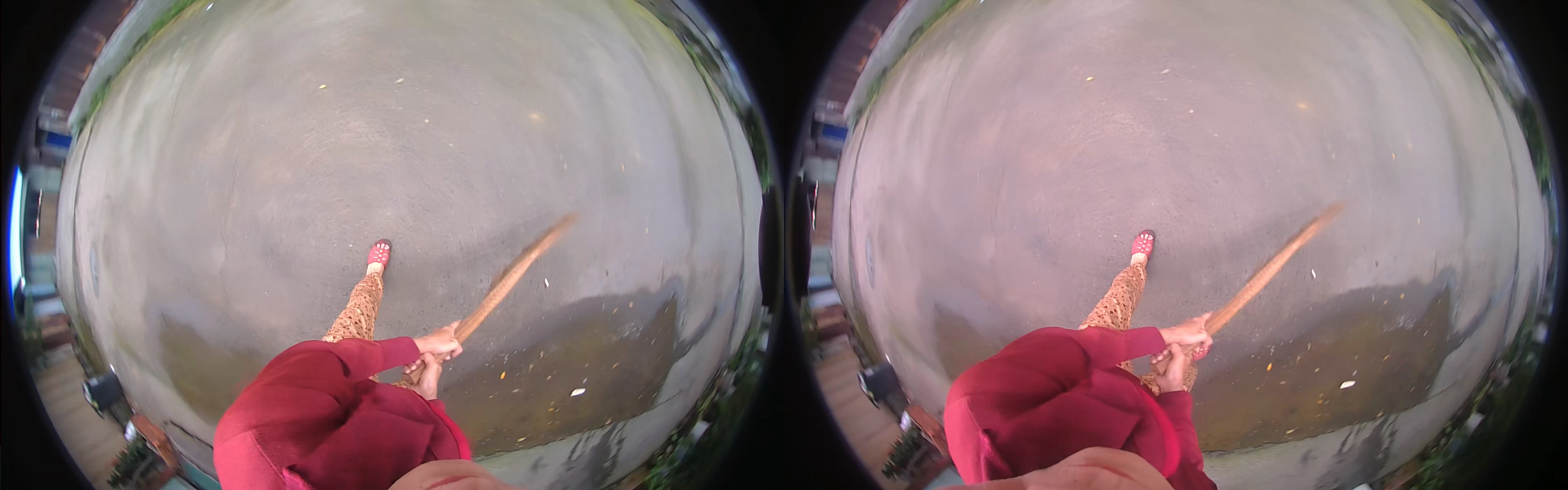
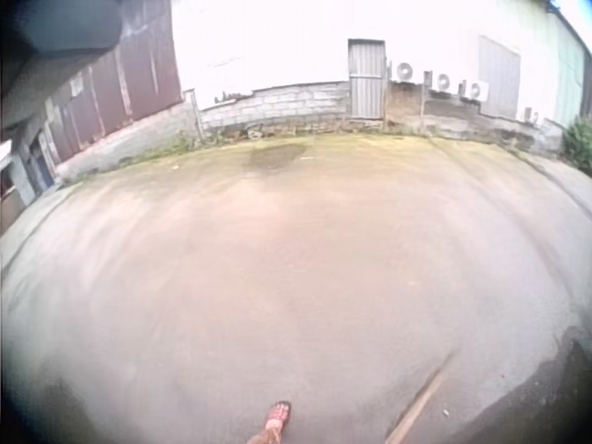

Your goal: The person sweeps a wet concrete outdoor area with a traditional broom, moving debris and leaves into a pile. The person walks around the area while sweeping, adjusting position to gather scattered debris.

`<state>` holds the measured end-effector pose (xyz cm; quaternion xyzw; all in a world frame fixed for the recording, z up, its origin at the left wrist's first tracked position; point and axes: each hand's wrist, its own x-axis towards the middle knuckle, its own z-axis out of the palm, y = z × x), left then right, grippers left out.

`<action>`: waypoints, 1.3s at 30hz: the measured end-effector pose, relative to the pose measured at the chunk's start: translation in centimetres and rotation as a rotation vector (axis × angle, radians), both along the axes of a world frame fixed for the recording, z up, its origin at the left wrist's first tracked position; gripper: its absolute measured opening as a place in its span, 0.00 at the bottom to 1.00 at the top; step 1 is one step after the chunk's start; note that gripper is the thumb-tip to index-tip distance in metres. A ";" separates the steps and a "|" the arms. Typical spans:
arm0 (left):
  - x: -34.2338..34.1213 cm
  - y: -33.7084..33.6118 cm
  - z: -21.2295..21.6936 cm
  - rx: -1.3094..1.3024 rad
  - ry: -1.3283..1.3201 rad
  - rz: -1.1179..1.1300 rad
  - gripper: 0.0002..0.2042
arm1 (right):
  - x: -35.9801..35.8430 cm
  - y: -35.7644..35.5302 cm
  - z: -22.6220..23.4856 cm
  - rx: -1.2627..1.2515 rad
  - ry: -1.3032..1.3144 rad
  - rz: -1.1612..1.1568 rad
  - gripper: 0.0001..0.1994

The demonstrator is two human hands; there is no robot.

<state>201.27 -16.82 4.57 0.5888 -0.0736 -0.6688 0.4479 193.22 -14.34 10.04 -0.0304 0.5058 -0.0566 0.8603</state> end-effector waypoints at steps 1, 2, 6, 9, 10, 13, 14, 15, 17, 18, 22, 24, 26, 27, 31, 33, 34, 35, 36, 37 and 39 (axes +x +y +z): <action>2.7 1.1 0.5 0.050 -0.032 0.047 0.37 | 1.5 0.5 -0.8 -0.030 -0.052 0.124 0.06; 5.4 2.3 1.0 0.102 -0.063 0.091 0.40 | 3.1 0.9 -1.7 -0.055 -0.106 0.247 0.05; 19.7 9.3 3.7 0.285 -0.067 0.417 0.31 | 16.8 1.4 1.2 0.038 -0.240 0.700 0.07; 29.1 16.2 2.5 0.243 0.067 0.816 0.18 | 26.3 -1.5 -0.1 -0.697 -0.417 1.515 0.13; 33.4 18.5 2.7 0.249 0.205 0.903 0.13 | 29.7 -3.4 -0.4 -1.003 -0.422 1.582 0.14; 43.6 26.4 -0.8 0.229 0.009 1.022 0.04 | 35.0 -11.0 -3.6 -1.236 -0.107 1.484 0.12; 45.2 27.4 -0.8 0.203 0.025 1.096 0.05 | 34.3 -14.9 -4.2 -1.265 -0.067 1.513 0.12; 47.2 28.2 -0.6 0.192 0.030 1.147 0.04 | 33.4 -18.8 -5.4 -1.355 -0.072 1.473 0.11; 50.3 30.0 -0.6 0.252 -0.030 1.184 0.04 | 29.9 -26.5 -6.9 -1.240 0.077 1.375 0.11; 51.6 31.5 -1.0 0.327 -0.109 1.181 0.04 | 29.3 -29.3 -5.2 -1.045 0.182 1.392 0.11; 62.0 28.6 -3.1 0.325 -0.046 1.133 0.04 | 12.9 -40.3 -9.7 -1.099 0.710 1.478 0.08; 65.4 25.5 -4.7 0.350 -0.015 1.087 0.04 | 8.2 -39.1 -6.6 -0.597 0.778 1.311 0.08; 69.5 20.4 -7.0 0.387 -0.051 0.967 0.04 | 3.1 -37.4 -3.9 -0.251 0.748 1.100 0.12; 70.1 17.3 -8.8 0.333 -0.117 0.906 0.03 | -3.5 -36.7 -4.6 0.323 0.711 0.784 0.10; 62.2 2.2 -10.4 0.667 -0.500 0.551 0.27 | 3.2 -21.6 7.5 0.032 0.789 1.295 0.09; 54.8 -1.3 -11.0 0.674 -0.592 0.219 0.40 | 5.6 -18.0 9.1 0.019 0.741 1.190 0.09; 51.9 -4.0 -8.8 0.655 -0.625 0.015 0.41 | 6.5 -16.3 9.5 0.043 0.724 1.085 0.09; 49.7 -6.9 -6.1 0.596 -0.581 -0.123 0.41 | 7.3 -15.1 9.9 0.069 0.706 0.972 0.09; 47.5 -8.0 -6.1 0.445 -0.624 -0.243 0.42 | 8.3 -14.8 10.4 0.083 0.676 0.885 0.09; 45.7 -9.1 -6.3 0.291 -0.668 -0.347 0.42 | 9.1 -14.6 10.8 0.112 0.625 0.782 0.09; 44.5 -13.4 -3.6 0.114 -0.364 -0.469 0.39 | 10.3 -14.0 12.3 0.195 0.475 0.494 0.10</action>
